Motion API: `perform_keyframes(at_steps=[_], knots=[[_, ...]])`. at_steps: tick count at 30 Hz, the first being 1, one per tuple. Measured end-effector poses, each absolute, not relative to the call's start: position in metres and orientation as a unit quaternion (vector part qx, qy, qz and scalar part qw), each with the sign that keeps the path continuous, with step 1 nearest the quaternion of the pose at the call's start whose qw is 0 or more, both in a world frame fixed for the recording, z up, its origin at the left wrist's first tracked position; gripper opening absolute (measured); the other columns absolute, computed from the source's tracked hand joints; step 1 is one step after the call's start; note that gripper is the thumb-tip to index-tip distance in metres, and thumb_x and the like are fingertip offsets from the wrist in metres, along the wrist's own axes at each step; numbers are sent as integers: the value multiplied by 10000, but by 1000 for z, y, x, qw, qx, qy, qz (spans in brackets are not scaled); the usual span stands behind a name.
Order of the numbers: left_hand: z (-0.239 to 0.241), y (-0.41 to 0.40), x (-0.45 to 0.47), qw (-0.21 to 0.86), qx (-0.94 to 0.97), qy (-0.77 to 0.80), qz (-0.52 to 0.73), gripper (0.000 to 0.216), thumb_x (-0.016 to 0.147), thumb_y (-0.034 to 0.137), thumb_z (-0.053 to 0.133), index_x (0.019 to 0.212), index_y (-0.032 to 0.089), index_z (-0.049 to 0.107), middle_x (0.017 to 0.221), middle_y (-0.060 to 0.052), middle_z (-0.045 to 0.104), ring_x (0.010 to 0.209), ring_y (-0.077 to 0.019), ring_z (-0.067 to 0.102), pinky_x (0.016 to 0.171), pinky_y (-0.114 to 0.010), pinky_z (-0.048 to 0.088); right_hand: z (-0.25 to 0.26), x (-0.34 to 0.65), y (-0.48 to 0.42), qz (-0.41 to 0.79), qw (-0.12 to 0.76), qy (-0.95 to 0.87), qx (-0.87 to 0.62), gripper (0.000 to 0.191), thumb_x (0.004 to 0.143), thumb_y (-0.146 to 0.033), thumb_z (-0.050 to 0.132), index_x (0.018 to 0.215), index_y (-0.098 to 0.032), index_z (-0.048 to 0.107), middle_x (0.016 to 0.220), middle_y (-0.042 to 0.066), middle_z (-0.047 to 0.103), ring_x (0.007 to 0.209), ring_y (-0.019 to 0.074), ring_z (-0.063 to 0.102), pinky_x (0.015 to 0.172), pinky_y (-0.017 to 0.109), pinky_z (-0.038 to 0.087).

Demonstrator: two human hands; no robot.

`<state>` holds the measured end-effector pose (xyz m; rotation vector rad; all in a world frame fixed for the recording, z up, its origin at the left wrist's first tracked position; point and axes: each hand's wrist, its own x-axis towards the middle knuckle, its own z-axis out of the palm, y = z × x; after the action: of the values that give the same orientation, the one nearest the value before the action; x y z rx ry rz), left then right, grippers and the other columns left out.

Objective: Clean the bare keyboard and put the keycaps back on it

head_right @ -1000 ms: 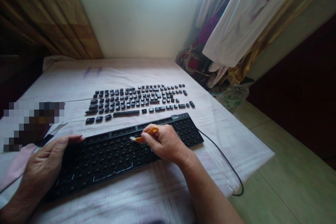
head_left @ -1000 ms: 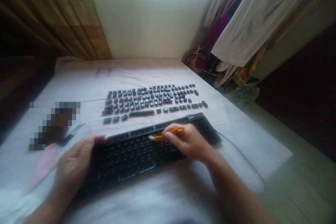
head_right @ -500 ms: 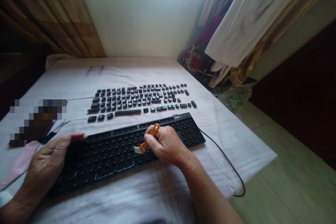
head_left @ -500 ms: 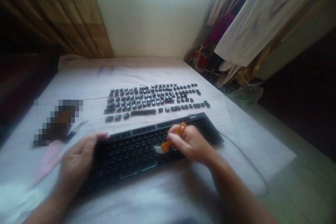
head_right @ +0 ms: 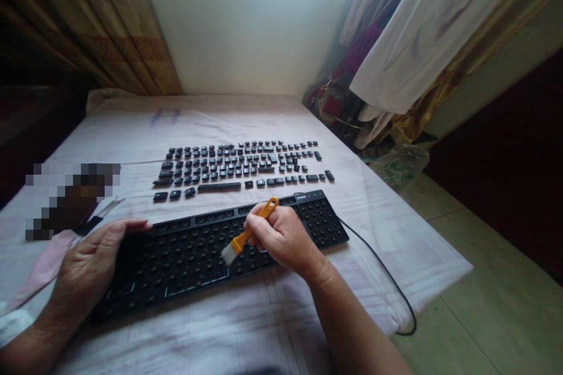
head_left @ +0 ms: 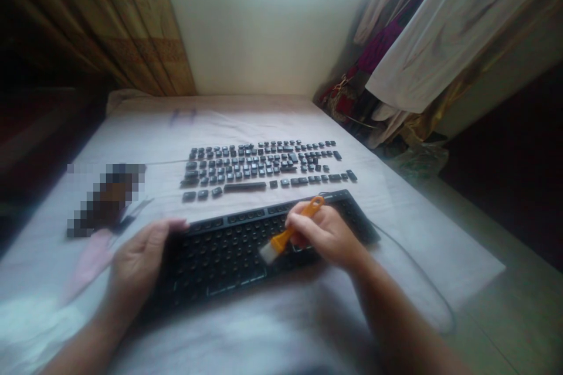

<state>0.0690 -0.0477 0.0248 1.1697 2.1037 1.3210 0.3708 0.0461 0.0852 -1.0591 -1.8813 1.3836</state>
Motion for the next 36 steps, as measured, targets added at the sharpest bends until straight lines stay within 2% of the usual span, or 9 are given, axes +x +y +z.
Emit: perform_keyframes(at_steps=[4, 11, 16, 21, 25, 28, 31, 36], knots=[[24, -47, 69, 203, 402, 753, 480, 575, 729, 783, 520, 842, 269, 751, 961, -44, 779, 1068, -303, 675, 1143, -515, 412, 78, 364, 51, 383, 369, -729, -431, 299, 912, -384, 538, 755, -176, 685, 642, 48, 723, 577, 162, 680, 575, 253, 525], [23, -47, 67, 204, 408, 754, 473, 563, 747, 775, 508, 855, 278, 752, 969, -38, 776, 1065, -294, 676, 1152, -506, 403, 73, 359, 49, 296, 368, -800, -370, 216, 936, -274, 528, 849, -186, 705, 746, 46, 754, 645, 164, 703, 631, 244, 524], [23, -47, 67, 207, 409, 754, 470, 565, 738, 778, 518, 847, 277, 754, 966, -39, 777, 1054, -295, 681, 1143, -505, 415, 74, 364, 48, 301, 302, -830, -358, 230, 945, -261, 501, 834, -174, 683, 669, 21, 699, 570, 139, 654, 581, 224, 478], [23, -49, 68, 201, 415, 752, 472, 556, 766, 762, 511, 849, 268, 752, 961, -41, 778, 1055, -294, 678, 1148, -502, 407, 83, 369, 45, 351, 257, -830, -348, 270, 936, -263, 465, 717, -183, 602, 590, 2, 620, 520, 122, 586, 535, 213, 449], [23, -49, 68, 203, 415, 748, 475, 531, 787, 736, 522, 858, 263, 752, 958, -40, 779, 1041, -288, 683, 1143, -492, 414, 85, 367, 45, 438, 292, -777, -346, 291, 950, -288, 457, 710, -183, 585, 584, 0, 608, 497, 114, 570, 504, 210, 451], [23, -49, 68, 201, 417, 748, 475, 526, 789, 732, 521, 853, 265, 752, 959, -40, 779, 1040, -290, 685, 1129, -493, 430, 81, 361, 46, 392, 341, -777, -356, 249, 952, -296, 492, 787, -180, 638, 663, 23, 674, 577, 135, 623, 568, 232, 485], [22, -48, 68, 200, 419, 749, 473, 508, 801, 713, 520, 859, 265, 752, 969, -38, 777, 1047, -284, 684, 1115, -479, 445, 77, 356, 45, 339, 322, -814, -344, 191, 942, -275, 530, 859, -185, 678, 771, 43, 731, 664, 154, 668, 648, 252, 502], [24, -48, 71, 207, 422, 744, 475, 528, 806, 715, 513, 870, 248, 751, 966, -43, 776, 1029, -272, 687, 1099, -460, 458, 79, 358, 41, 380, 265, -823, -330, 269, 957, -276, 472, 762, -181, 631, 605, 9, 654, 525, 129, 612, 553, 227, 459]])
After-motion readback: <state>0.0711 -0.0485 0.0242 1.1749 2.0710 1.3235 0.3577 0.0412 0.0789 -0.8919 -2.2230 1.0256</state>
